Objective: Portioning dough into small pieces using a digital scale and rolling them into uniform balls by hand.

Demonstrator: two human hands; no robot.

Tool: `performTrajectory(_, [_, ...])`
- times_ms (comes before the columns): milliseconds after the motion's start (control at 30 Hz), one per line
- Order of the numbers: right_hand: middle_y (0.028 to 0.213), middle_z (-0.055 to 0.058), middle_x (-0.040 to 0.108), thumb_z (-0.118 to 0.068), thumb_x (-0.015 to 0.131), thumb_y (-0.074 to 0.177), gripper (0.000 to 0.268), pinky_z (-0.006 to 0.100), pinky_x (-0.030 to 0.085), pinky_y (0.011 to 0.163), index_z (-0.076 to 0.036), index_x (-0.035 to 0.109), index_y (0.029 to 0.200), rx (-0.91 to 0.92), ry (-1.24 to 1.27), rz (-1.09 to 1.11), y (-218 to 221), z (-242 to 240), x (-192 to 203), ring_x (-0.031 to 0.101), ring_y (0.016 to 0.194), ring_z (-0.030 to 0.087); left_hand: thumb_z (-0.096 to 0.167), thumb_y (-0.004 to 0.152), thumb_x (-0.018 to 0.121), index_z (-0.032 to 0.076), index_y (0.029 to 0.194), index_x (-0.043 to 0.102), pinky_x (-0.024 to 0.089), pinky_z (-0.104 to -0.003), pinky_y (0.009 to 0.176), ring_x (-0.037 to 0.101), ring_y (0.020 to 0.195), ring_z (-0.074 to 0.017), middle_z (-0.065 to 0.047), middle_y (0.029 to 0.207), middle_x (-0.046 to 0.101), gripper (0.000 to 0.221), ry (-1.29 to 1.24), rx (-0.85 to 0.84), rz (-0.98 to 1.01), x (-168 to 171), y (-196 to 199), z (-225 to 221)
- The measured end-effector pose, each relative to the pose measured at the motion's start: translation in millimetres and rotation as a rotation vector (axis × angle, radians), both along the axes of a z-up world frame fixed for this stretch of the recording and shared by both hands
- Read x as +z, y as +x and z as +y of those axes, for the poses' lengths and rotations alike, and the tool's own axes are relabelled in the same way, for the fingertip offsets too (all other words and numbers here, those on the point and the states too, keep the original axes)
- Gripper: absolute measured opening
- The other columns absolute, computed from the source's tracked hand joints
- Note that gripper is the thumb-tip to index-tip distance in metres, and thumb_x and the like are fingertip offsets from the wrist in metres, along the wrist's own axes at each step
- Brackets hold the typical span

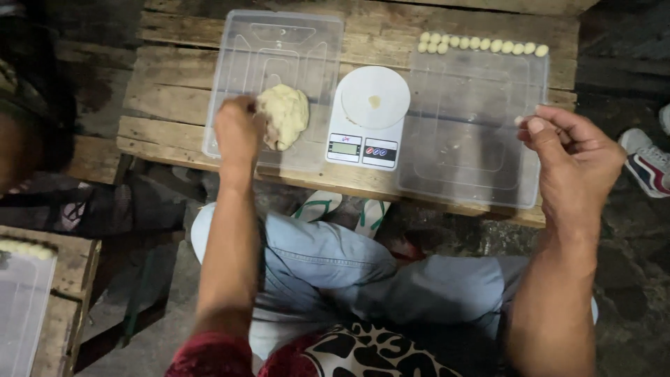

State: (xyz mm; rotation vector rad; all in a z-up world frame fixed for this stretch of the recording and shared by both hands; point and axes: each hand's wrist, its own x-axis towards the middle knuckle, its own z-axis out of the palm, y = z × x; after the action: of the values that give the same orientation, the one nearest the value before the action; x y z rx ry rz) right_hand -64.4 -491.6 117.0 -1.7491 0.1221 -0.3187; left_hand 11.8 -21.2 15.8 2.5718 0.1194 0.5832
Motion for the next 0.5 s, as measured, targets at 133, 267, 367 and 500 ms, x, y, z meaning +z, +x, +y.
performTrajectory(133, [0.108,0.006,0.071,-0.007,0.069,0.111,0.018,0.017,0.060,0.093,0.000,0.067,0.128,0.022,0.037,0.060,-0.2,8.0,4.0,0.070,0.097,0.008,0.010,0.072,0.076,-0.001,0.086,0.075,0.052,-0.042,0.061,0.060,0.059,-0.0343,-0.016,0.073,0.070,0.018,-0.029,0.111,0.134,-28.0,-29.9,20.4])
performTrajectory(267, [0.106,0.006,0.070,-0.005,0.070,0.111,0.019,0.017,0.060,0.091,0.001,0.068,0.128,0.020,0.004,0.055,2.2,2.1,-8.2,0.068,0.092,0.008,0.013,0.069,0.083,-0.001,0.097,0.078,0.056,-0.038,0.070,0.069,0.068,-0.0320,-0.014,0.081,0.076,0.032,-0.107,0.145,0.174,-29.7,-16.8,9.4])
performTrajectory(367, [0.107,0.008,0.071,-0.004,0.068,0.111,0.019,0.018,0.058,0.090,0.002,0.068,0.129,0.025,-0.021,0.049,3.0,1.8,-9.5,0.066,0.090,0.009,0.014,0.069,0.081,0.000,0.092,0.079,0.056,-0.040,0.068,0.067,0.066,-0.0348,-0.016,0.078,0.075,0.027,-0.123,0.170,0.222,-76.7,1.2,20.1])
performTrajectory(500, [0.107,0.009,0.071,-0.004,0.069,0.111,0.018,0.019,0.061,0.091,0.002,0.068,0.128,0.027,-0.018,0.058,2.7,3.1,-10.2,0.070,0.096,0.012,0.013,0.070,0.083,0.001,0.081,0.075,0.054,-0.040,0.068,0.062,0.061,-0.0334,-0.014,0.071,0.071,0.018,-0.146,0.213,0.243,-58.4,-3.2,17.9])
